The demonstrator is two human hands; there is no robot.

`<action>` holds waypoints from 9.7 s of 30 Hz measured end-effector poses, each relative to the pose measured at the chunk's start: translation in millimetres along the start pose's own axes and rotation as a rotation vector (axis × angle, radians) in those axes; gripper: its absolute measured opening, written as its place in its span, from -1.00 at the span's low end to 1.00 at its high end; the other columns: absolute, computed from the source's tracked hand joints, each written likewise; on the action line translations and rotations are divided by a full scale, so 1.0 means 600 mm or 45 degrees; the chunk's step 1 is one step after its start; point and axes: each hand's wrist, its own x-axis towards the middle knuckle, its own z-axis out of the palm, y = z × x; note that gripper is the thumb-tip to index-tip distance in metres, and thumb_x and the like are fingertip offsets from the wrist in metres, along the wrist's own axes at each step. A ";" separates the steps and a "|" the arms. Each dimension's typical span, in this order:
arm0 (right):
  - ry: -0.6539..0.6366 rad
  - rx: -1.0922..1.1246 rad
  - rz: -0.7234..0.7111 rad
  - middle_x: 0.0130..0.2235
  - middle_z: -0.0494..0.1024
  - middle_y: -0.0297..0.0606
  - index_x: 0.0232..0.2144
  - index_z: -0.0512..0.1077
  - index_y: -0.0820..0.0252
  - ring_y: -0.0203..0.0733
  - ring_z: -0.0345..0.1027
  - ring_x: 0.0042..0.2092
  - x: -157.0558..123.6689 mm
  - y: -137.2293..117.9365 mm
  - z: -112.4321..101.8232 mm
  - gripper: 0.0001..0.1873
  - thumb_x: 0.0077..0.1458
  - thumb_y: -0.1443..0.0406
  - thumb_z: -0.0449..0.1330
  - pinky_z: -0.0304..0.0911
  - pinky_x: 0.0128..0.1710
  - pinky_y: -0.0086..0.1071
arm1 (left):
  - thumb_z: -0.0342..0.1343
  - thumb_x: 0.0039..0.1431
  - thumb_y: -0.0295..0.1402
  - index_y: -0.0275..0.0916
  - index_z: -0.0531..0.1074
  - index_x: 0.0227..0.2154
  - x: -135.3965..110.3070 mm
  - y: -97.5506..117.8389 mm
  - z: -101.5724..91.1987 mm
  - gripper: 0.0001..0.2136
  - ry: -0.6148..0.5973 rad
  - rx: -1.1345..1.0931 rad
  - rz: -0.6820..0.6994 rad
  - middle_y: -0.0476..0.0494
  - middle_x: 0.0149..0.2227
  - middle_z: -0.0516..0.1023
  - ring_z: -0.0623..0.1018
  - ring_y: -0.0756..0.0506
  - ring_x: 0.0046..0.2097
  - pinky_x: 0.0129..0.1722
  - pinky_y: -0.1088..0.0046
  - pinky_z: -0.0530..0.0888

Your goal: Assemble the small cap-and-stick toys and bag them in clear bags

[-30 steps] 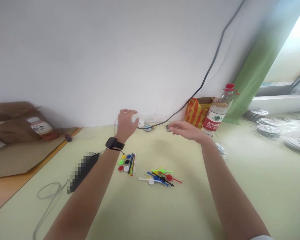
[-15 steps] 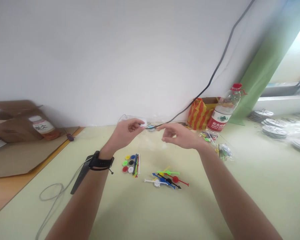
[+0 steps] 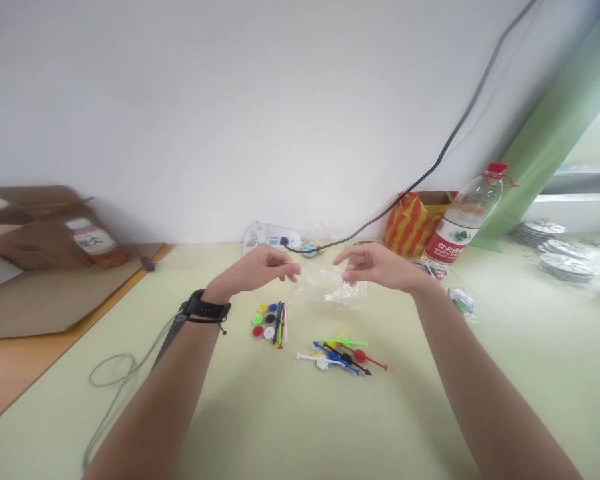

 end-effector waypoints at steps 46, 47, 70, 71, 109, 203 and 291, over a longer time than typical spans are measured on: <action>0.003 -0.039 -0.076 -0.28 0.64 -0.26 -0.10 0.56 0.11 -0.12 0.52 -0.20 -0.001 0.008 -0.011 -0.61 0.07 0.07 0.38 0.37 -0.20 -0.30 | 0.35 0.14 -0.09 -0.17 0.58 -0.06 -0.002 0.000 0.027 -0.62 -0.003 -0.289 -0.044 -0.15 -0.25 0.70 0.64 -0.11 -0.23 -0.12 0.33 0.56; 0.011 -0.050 -0.061 -0.28 0.65 -0.26 -0.09 0.55 0.10 -0.12 0.52 -0.21 0.000 0.008 -0.008 -0.60 0.07 0.07 0.38 0.36 -0.23 -0.31 | 0.34 0.15 -0.08 -0.19 0.60 -0.09 0.000 0.002 0.030 -0.64 -0.008 -0.294 -0.034 -0.16 -0.25 0.70 0.64 -0.11 -0.24 -0.13 0.33 0.57; 0.255 0.510 0.112 -0.05 0.69 -0.07 -0.05 0.60 0.20 -0.03 0.56 0.04 0.019 0.009 0.015 -0.57 0.17 0.04 0.37 0.42 0.16 -0.16 | 0.32 0.18 -0.01 -0.22 0.58 -0.03 0.013 -0.012 0.045 -0.56 0.183 -0.586 -0.007 -0.29 0.00 0.67 0.68 -0.27 -0.01 0.13 0.04 0.53; 0.223 0.512 0.095 -0.03 0.68 -0.07 -0.05 0.60 0.19 -0.02 0.56 0.05 0.018 0.008 0.015 -0.57 0.18 0.02 0.36 0.41 0.17 -0.14 | 0.29 0.22 0.00 -0.21 0.57 0.02 0.012 -0.010 0.046 -0.55 0.159 -0.626 0.001 -0.31 0.06 0.65 0.66 -0.28 0.04 0.17 0.03 0.51; -0.264 1.257 0.309 -0.14 0.68 -0.11 -0.29 0.52 0.14 0.05 0.54 -0.01 0.042 0.013 0.068 -0.31 0.24 -0.31 -0.01 0.35 0.15 0.01 | 0.35 0.06 -0.17 -0.23 0.01 0.42 0.007 0.052 0.157 -0.07 0.355 0.954 0.548 -0.42 0.38 0.21 0.13 -0.52 0.40 0.37 -0.18 0.08; 0.524 -0.411 -0.169 -0.28 0.68 -0.19 -0.28 0.61 0.20 -0.11 0.55 -0.24 0.002 -0.002 -0.008 -0.83 0.15 0.23 0.29 0.41 -0.21 -0.31 | 0.31 0.18 -0.09 -0.07 0.27 0.35 0.016 -0.008 0.100 -0.30 -0.172 -0.325 0.077 -0.21 0.05 0.51 0.54 -0.18 -0.02 0.08 0.19 0.45; -0.863 -0.549 0.192 -0.31 0.62 -0.28 -0.23 0.58 0.23 -0.22 0.47 -0.33 0.053 0.037 0.137 -0.74 -0.01 0.26 0.36 0.29 -0.39 -0.46 | 0.21 0.23 -0.05 -0.07 0.33 0.30 0.012 -0.024 0.058 -0.40 -0.179 -0.704 -0.194 -0.24 0.05 0.51 0.54 -0.19 -0.03 0.02 0.22 0.44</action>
